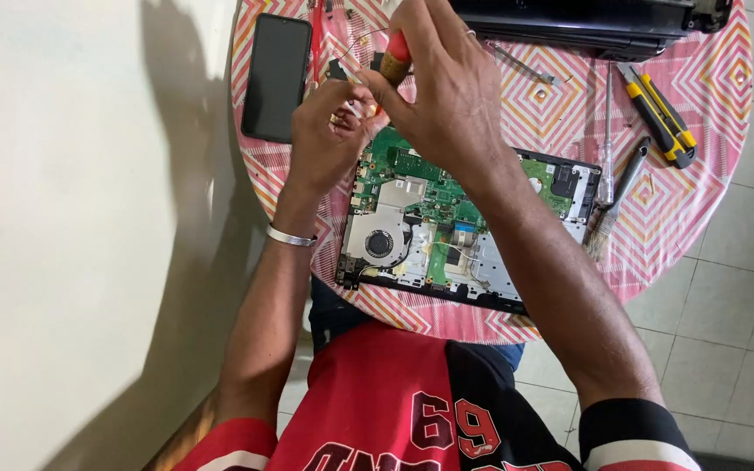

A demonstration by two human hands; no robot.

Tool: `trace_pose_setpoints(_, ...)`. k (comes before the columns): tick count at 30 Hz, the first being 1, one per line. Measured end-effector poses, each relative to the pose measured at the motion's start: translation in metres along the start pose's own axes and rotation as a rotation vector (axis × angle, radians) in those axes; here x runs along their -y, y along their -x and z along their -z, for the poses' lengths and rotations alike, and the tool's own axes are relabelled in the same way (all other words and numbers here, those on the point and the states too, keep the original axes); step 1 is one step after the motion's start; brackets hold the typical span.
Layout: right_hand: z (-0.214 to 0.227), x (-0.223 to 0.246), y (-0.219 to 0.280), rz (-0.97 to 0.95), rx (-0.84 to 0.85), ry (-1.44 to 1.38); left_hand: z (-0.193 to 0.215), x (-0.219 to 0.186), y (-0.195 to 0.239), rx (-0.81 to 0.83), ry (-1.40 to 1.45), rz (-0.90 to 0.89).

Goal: The person uses a red-handled screwdriver to remove screws from the laptop's internal chassis. They then connect a small black component with wires to the motherboard and place a metal cover over the hard drive bay.

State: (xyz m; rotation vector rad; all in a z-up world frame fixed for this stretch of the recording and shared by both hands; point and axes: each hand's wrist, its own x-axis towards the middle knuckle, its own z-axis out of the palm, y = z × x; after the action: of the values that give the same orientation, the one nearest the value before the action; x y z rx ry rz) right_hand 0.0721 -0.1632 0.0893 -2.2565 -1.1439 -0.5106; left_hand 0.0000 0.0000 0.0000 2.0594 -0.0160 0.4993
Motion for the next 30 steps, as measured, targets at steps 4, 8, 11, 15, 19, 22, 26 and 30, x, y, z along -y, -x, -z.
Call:
trace_pose_setpoints(4, 0.02, 0.004, -0.009, 0.115, 0.095, -0.158, 0.003, 0.006, -0.01, -0.032, -0.079, -0.17)
trace_pose_setpoints(8, 0.022, 0.0, -0.011, 0.148, 0.093, -0.483, 0.01, 0.0, -0.014, 0.084, -0.146, -0.179)
trace_pose_setpoints(11, 0.017, -0.006, -0.012, 0.181, 0.038, -0.419, 0.008, 0.003, -0.014, 0.102, -0.211, -0.173)
trace_pose_setpoints(15, 0.009, -0.008, -0.013, 0.136, -0.001, -0.392, 0.008, 0.0, -0.013, 0.082, -0.161, -0.241)
trace_pose_setpoints(19, 0.018, -0.005, -0.013, 0.19, 0.066, -0.37, 0.017, -0.01, -0.016, 0.108, -0.205, -0.241)
trace_pose_setpoints(22, 0.022, -0.003, -0.016, 0.258, 0.051, -0.514, 0.019, -0.01, -0.015, 0.158, -0.189, -0.271)
trace_pose_setpoints(26, 0.005, -0.006, -0.016, 0.117, -0.026, -0.362, 0.011, -0.005, -0.015, 0.176, -0.107, -0.169)
trace_pose_setpoints(30, 0.009, -0.005, -0.016, 0.115, -0.036, -0.246, 0.007, -0.004, -0.013, 0.119, -0.155, -0.216)
